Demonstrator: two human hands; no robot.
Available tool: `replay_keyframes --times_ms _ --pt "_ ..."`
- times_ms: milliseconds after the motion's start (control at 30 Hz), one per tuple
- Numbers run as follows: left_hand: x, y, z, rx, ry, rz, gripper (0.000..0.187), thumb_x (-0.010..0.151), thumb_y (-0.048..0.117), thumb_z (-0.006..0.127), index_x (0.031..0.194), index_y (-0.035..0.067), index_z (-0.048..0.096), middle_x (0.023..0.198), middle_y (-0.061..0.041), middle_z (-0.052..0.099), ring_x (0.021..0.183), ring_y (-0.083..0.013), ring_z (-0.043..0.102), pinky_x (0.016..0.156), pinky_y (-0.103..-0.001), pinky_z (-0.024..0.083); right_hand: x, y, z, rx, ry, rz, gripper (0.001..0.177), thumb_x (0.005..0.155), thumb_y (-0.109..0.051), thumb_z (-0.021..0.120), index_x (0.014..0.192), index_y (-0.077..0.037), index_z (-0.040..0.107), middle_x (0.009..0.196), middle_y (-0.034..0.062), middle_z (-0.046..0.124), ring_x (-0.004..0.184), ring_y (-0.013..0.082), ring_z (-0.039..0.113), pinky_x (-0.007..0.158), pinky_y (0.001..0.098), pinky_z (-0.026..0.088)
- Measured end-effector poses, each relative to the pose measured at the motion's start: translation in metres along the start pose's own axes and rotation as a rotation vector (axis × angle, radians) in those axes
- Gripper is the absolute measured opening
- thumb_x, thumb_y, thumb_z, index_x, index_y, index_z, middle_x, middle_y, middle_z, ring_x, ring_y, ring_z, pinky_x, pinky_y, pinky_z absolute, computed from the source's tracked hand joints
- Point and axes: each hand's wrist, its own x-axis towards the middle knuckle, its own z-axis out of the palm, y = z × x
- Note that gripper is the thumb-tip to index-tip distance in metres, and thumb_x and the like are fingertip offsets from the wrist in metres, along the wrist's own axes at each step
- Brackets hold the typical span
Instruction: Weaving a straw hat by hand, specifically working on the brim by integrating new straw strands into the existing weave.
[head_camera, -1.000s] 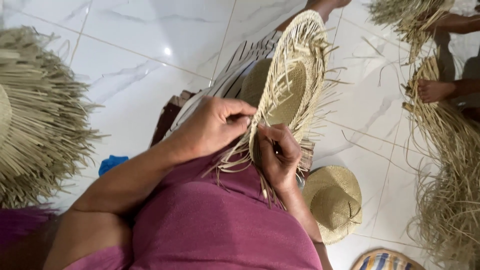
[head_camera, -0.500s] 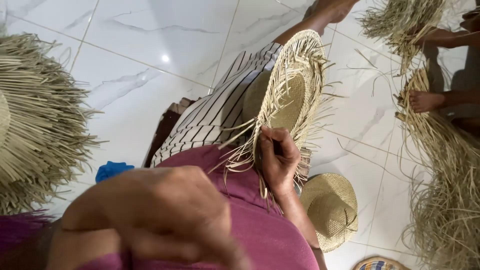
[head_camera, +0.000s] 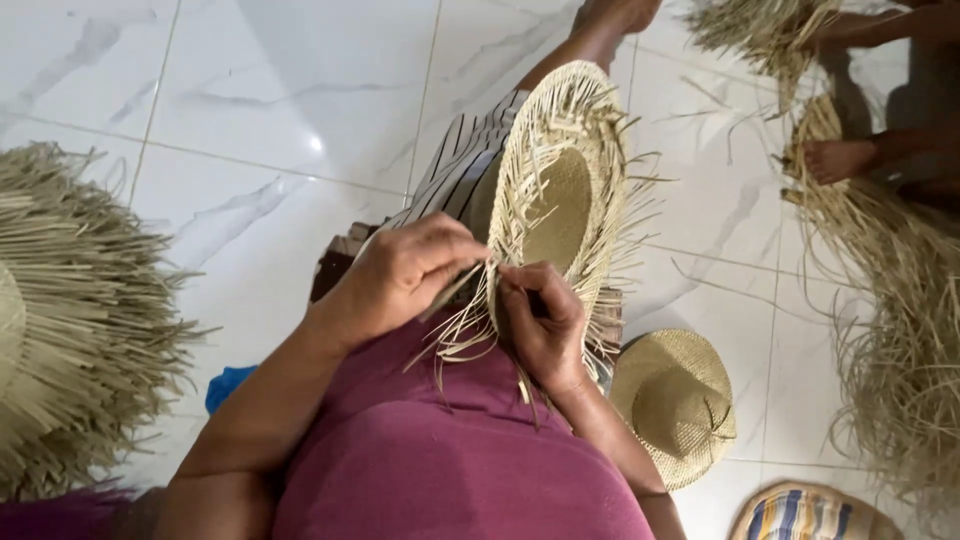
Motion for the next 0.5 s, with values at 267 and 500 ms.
replay_keyframes --times_ms 267,500 --pt "-0.004 -0.010 0.000 -0.097 -0.006 -0.016 0.027 0.090 -0.010 0.073 0.112 0.005 0.076 0.096 -0.012 0.070 0.084 -0.0272 0.072 0.075 -0.039 0.062 0.006 -0.014 0.002 0.023 -0.017 0.006 0.019 0.085 0.017 0.068 0.101 0.009 0.074 0.077 0.0155 0.065 0.069 0.0209 0.065 0.062 0.0349 0.051" --pt "0.002 0.015 -0.005 -0.259 0.083 -0.026 0.016 0.096 0.000 0.072 0.109 0.008 0.078 0.102 -0.010 0.071 0.095 -0.0229 0.068 0.087 -0.036 0.057 0.010 -0.013 0.001 -0.011 -0.049 -0.017 0.016 0.085 0.016 0.067 0.099 0.009 0.073 0.076 0.0170 0.064 0.066 0.0233 0.064 0.060 0.0361 0.050"
